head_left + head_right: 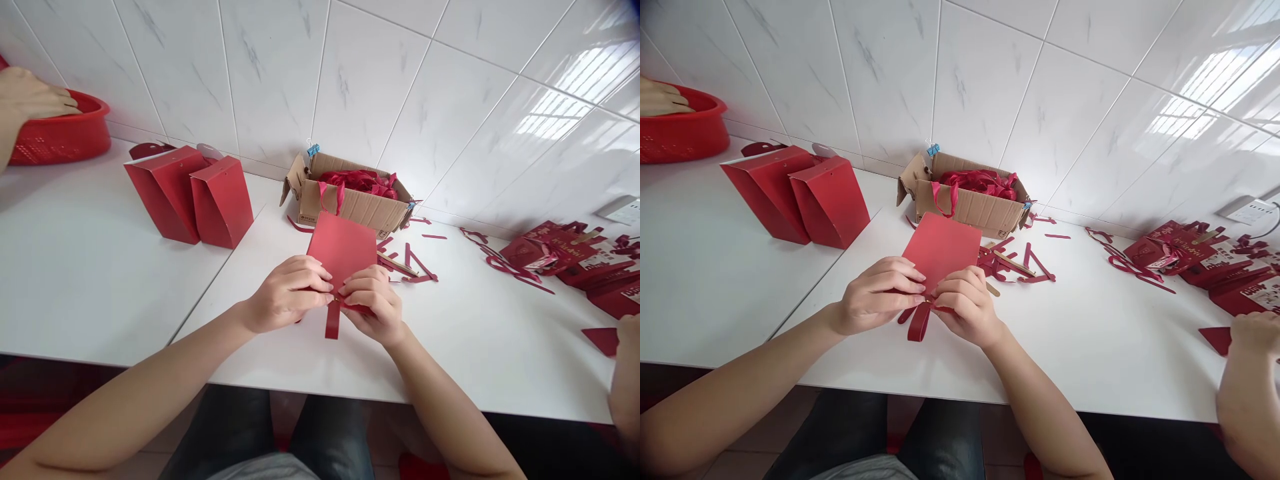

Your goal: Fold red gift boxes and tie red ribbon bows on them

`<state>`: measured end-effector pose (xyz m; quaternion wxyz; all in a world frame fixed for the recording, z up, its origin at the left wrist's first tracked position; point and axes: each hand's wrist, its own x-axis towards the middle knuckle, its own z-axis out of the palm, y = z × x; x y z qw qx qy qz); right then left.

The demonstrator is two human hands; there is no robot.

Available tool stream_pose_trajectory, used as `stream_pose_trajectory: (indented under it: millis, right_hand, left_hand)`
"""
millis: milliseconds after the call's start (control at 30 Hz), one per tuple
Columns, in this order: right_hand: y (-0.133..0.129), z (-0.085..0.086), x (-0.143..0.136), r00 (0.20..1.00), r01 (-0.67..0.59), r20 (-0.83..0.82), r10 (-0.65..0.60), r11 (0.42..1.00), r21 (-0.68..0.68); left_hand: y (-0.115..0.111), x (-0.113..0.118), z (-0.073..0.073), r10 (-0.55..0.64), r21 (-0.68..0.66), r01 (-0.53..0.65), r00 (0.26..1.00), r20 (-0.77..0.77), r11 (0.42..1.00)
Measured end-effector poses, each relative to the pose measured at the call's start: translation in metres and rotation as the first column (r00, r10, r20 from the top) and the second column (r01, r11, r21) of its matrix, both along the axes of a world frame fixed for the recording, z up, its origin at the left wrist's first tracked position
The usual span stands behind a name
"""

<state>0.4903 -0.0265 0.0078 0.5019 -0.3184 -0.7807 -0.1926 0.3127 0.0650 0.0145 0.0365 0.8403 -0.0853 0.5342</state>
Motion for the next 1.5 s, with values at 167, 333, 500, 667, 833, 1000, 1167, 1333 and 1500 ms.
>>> stream_pose_trajectory:
  millis: [167, 333, 500, 667, 833, 1000, 1167, 1333, 1500]
  right_hand:
    - [-0.001, 0.001, 0.0, 1.0, -0.005, 0.009, 0.004, 1.0, 0.013]
    - [-0.003, 0.001, -0.002, 1.0, 0.004, 0.004, -0.004, 1.0, 0.019]
    - [0.006, -0.008, 0.006, 0.995, 0.09, -0.043, -0.089, 0.996, 0.025]
    - [0.019, -0.016, 0.031, 0.953, 0.288, -0.08, -0.294, 0.955, -0.073]
    - [0.023, -0.025, 0.044, 0.961, 0.248, -0.059, -0.271, 0.934, -0.258]
    - [0.034, -0.035, 0.058, 0.838, 0.243, -0.348, -0.419, 0.86, -0.45]
    - [0.034, -0.038, 0.124, 0.206, 0.481, -0.594, -0.778, 0.609, -0.63]
    - [0.007, -0.053, 0.195, -0.267, 0.514, -0.451, -0.852, 0.27, -0.814]
    - [0.002, -0.075, 0.222, -0.24, 0.553, -0.696, -0.677, 0.493, -0.671]
  left_hand:
    - [0.0, 0.0, 0.0, -0.003, 0.025, 0.003, 1.0, 0.003, 1.0]
    - [-0.001, 0.0, 0.0, -0.004, 0.001, 0.004, 1.0, 0.015, 1.0]
    - [-0.002, -0.001, 0.002, 0.017, -0.025, -0.016, 1.0, 0.018, 1.0]
    - [-0.006, -0.002, 0.008, -0.06, -0.161, 0.066, 0.997, 0.041, 0.985]
    - [-0.008, 0.0, 0.005, -0.052, -0.342, 0.064, 0.998, 0.044, 0.938]
    - [-0.003, 0.008, -0.011, 0.219, -0.56, -0.225, 0.973, -0.08, 0.797]
    - [-0.001, 0.014, -0.028, 0.17, -0.554, -0.351, 0.921, -0.351, 0.755]
    - [0.0, 0.022, -0.046, 0.134, -0.492, -0.385, 0.873, -0.47, 0.781]
    - [0.005, 0.025, -0.052, 0.148, -0.477, -0.387, 0.873, -0.465, 0.789]
